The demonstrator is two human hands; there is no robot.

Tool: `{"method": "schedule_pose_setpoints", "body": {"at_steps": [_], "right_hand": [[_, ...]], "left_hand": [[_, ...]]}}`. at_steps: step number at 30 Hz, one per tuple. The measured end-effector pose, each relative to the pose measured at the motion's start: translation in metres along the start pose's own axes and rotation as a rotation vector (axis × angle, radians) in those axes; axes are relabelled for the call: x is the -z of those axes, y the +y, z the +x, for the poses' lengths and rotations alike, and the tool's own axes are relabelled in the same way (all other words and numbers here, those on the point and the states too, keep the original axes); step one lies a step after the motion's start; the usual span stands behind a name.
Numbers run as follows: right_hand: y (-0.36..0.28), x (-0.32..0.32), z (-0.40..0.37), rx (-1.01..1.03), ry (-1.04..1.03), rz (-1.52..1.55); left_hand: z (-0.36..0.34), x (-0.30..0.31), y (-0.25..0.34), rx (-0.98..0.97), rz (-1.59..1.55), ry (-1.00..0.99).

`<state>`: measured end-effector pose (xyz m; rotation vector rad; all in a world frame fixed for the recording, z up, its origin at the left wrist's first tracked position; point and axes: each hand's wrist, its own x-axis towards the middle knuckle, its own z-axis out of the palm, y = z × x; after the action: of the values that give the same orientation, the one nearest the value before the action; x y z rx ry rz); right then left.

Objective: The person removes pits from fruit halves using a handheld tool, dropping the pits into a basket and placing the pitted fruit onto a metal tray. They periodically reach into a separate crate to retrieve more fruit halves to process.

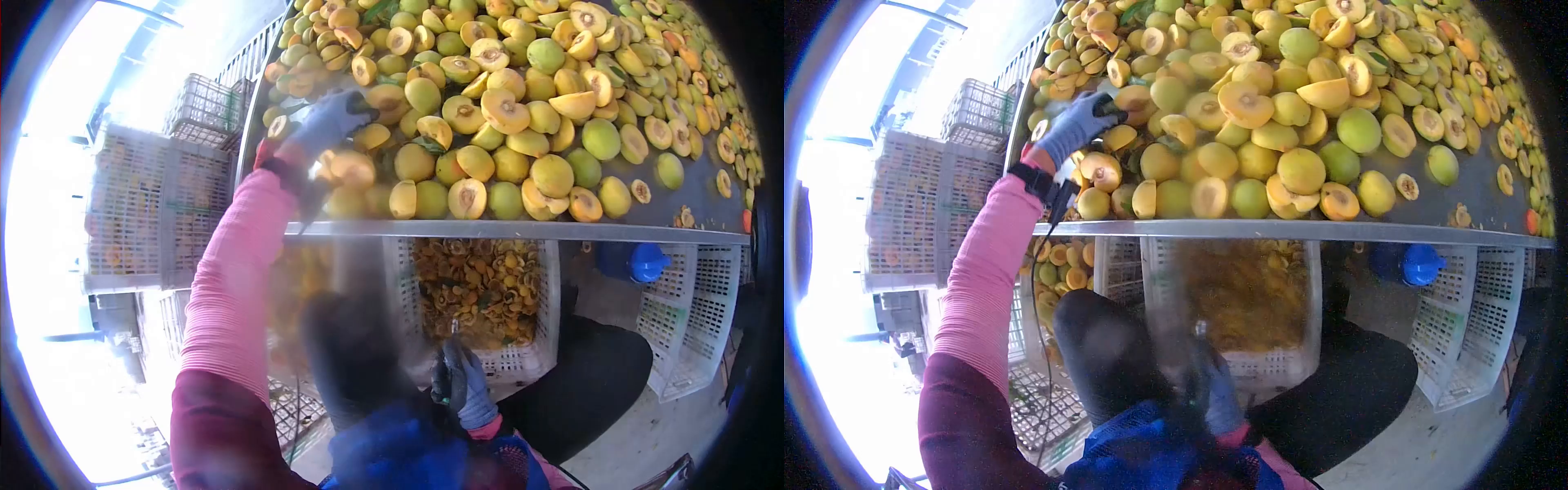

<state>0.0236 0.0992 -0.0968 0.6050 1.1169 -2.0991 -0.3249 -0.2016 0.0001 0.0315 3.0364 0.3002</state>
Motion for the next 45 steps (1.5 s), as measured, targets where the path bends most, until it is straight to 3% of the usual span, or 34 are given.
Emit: {"method": "schedule_pose_setpoints", "body": {"at_steps": [4, 8, 9, 11, 12, 15, 16, 17, 20, 22, 26, 27, 28, 29, 31, 33, 35, 39, 41, 43, 45], "right_hand": [[-0.029, -0.015, -0.019, -0.085, -0.055, 0.161], [-0.016, -0.005, -0.015, -0.085, 0.018, 0.067], [-0.020, -0.006, -0.017, -0.118, 0.029, 0.128], [-0.015, 0.002, -0.011, -0.050, 0.003, 0.032], [-0.012, 0.004, -0.008, -0.043, 0.001, 0.027], [-0.005, 0.009, -0.003, -0.061, 0.022, 0.090], [-0.005, 0.010, -0.003, -0.067, 0.031, 0.117], [-0.005, 0.009, -0.003, -0.058, 0.033, 0.137], [-0.012, 0.005, -0.001, -0.110, 0.038, 0.275], [-0.002, 0.009, 0.001, 0.052, 0.072, 0.128], [0.050, 0.034, 0.022, 0.661, 0.191, -0.646], [0.039, 0.032, 0.017, 0.616, 0.163, -0.565], [0.027, 0.030, 0.013, 0.571, 0.138, -0.484], [-0.018, 0.013, -0.008, 0.356, 0.058, -0.142], [-0.055, 0.001, -0.033, 0.203, -0.052, 0.132], [-0.063, -0.004, -0.046, 0.282, -0.115, 0.012], [-0.074, -0.014, -0.056, 0.313, -0.174, -0.094], [-0.061, -0.014, -0.062, 0.834, -0.113, -0.797], [-0.062, -0.016, -0.061, 0.672, -0.134, -0.654], [-0.054, -0.015, -0.062, 0.764, -0.050, -0.811], [-0.051, -0.019, -0.066, 0.672, 0.008, -0.785]], "left_hand": [[-0.016, -0.003, 0.018, -0.224, 0.270, 0.293], [-0.027, 0.034, 0.065, -0.245, 0.221, -0.025], [-0.024, 0.051, 0.074, -0.171, 0.218, -0.190], [-0.007, 0.064, 0.077, -0.032, 0.199, -0.232], [0.006, 0.057, 0.059, -0.074, 0.239, -0.057], [0.037, 0.010, 0.029, -0.210, 0.139, -0.056], [0.030, -0.004, 0.038, -0.281, 0.226, 0.081], [0.032, -0.009, 0.048, -0.168, 0.268, 0.048], [0.022, -0.001, 0.066, -0.102, 0.257, 0.090], [0.004, 0.013, 0.082, -0.129, 0.230, 0.165], [-0.076, 0.040, 0.126, -0.124, -0.105, 0.246], [-0.102, 0.041, 0.135, -0.176, -0.139, 0.264], [-0.129, 0.038, 0.144, -0.122, -0.312, 0.135], [-0.157, 0.034, 0.153, -0.061, -0.483, 0.002], [-0.211, 0.022, 0.172, 0.052, -0.974, -0.151], [-0.245, 0.010, 0.182, 0.182, -1.096, -0.299], [-0.269, -0.016, 0.172, 0.003, -0.990, -0.287], [-0.298, -0.039, 0.195, 0.190, -1.110, 0.011], [-0.307, -0.052, 0.200, 0.197, -1.142, 0.113], [-0.314, -0.061, 0.205, 0.216, -1.218, 0.204], [-0.320, -0.066, 0.210, 0.236, -1.298, 0.297]]}}
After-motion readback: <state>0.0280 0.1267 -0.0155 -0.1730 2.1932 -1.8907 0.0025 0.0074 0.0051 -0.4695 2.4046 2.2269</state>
